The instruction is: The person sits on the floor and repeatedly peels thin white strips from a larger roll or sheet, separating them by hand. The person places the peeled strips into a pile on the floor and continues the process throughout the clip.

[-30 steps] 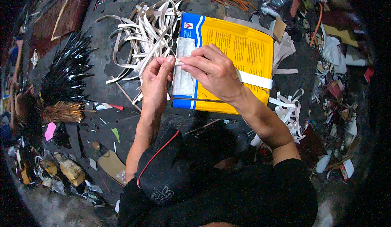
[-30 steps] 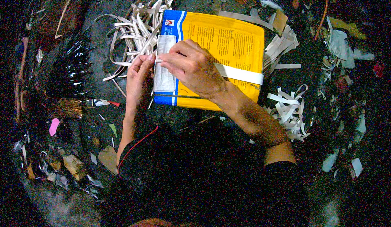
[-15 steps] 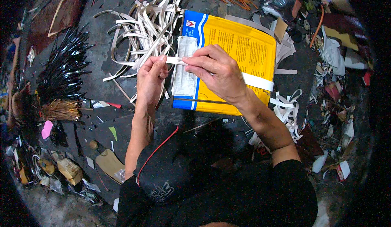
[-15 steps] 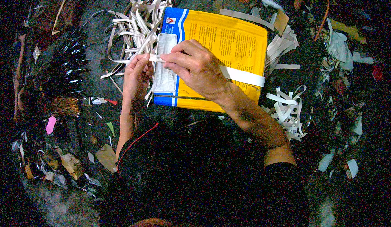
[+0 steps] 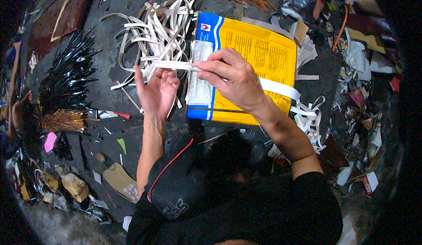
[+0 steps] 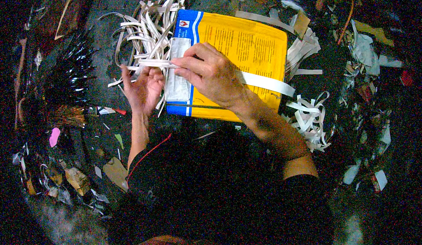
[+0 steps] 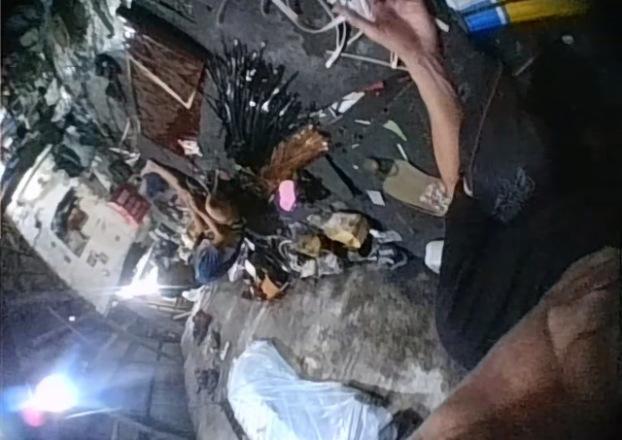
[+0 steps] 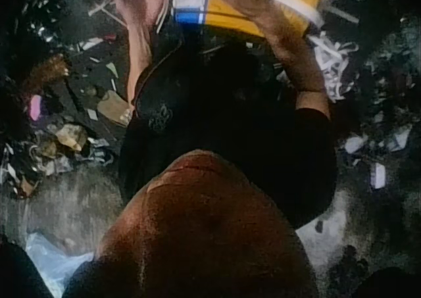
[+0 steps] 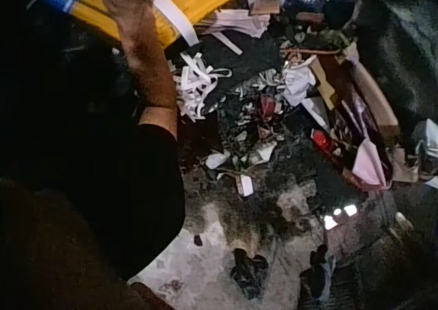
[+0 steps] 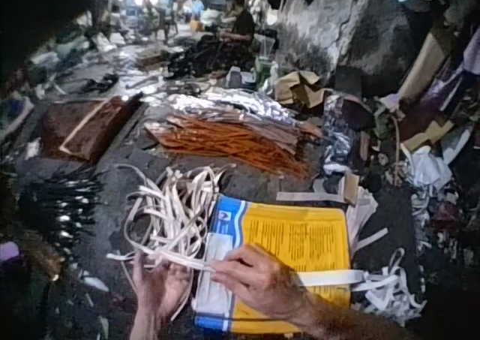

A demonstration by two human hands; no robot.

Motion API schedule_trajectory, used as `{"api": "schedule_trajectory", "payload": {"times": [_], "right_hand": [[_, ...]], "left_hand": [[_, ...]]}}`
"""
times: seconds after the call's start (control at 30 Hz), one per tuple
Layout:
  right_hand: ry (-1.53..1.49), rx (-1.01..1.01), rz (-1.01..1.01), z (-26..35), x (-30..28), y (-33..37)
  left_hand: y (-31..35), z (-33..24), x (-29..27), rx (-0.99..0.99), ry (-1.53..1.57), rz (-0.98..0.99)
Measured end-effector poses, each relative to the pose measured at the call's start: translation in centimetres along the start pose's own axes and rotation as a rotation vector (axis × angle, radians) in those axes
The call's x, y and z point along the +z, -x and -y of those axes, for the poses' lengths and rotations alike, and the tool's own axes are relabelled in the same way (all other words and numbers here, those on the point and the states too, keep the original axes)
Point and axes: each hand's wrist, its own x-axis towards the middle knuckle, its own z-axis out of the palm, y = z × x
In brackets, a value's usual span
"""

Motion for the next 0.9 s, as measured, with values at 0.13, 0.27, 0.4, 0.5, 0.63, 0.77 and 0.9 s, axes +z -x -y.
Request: {"api": "schedule_trajectory", "payload": {"times": [0.13, 0.27, 0.4, 0.5, 0.63, 0.77, 0.9], "right_hand": [[0.006, -0.025, -0.010, 0.3, 0.1, -0.1], [-0.005, -0.032, -0.026, 0.0, 0.3, 0.2], [-0.016, -0.032, -0.030, 0.0, 0.2, 0.2], [-0.023, -0.031, -0.031, 0.0, 0.3, 0.2], [-0.020, -0.023, -0.031, 0.2, 0.3, 0.3], [0.003, -0.047, -0.022, 0.3, 0.2, 0.2], [-0.005, -0.048, -0.029, 0.1, 0.5, 0.0]], "left_hand": [[1.1, 2.4, 3.3, 0.162, -0.688, -0.084], [1.1, 2.2, 4.0, 0.101, -0.734, -0.193], [0.1, 1.2, 1.6, 0.089, -0.686, -0.182], [-0.5, 0.3, 0.4, 0.082, -0.662, -0.208], [-1.1, -0.6, -1.0, 0.135, -0.779, -0.262], [-1.9, -1.8, -3.0, 0.159, -0.778, -0.269], [-2.7, -3.2, -4.0, 0.148, -0.754, -0.260]]}}
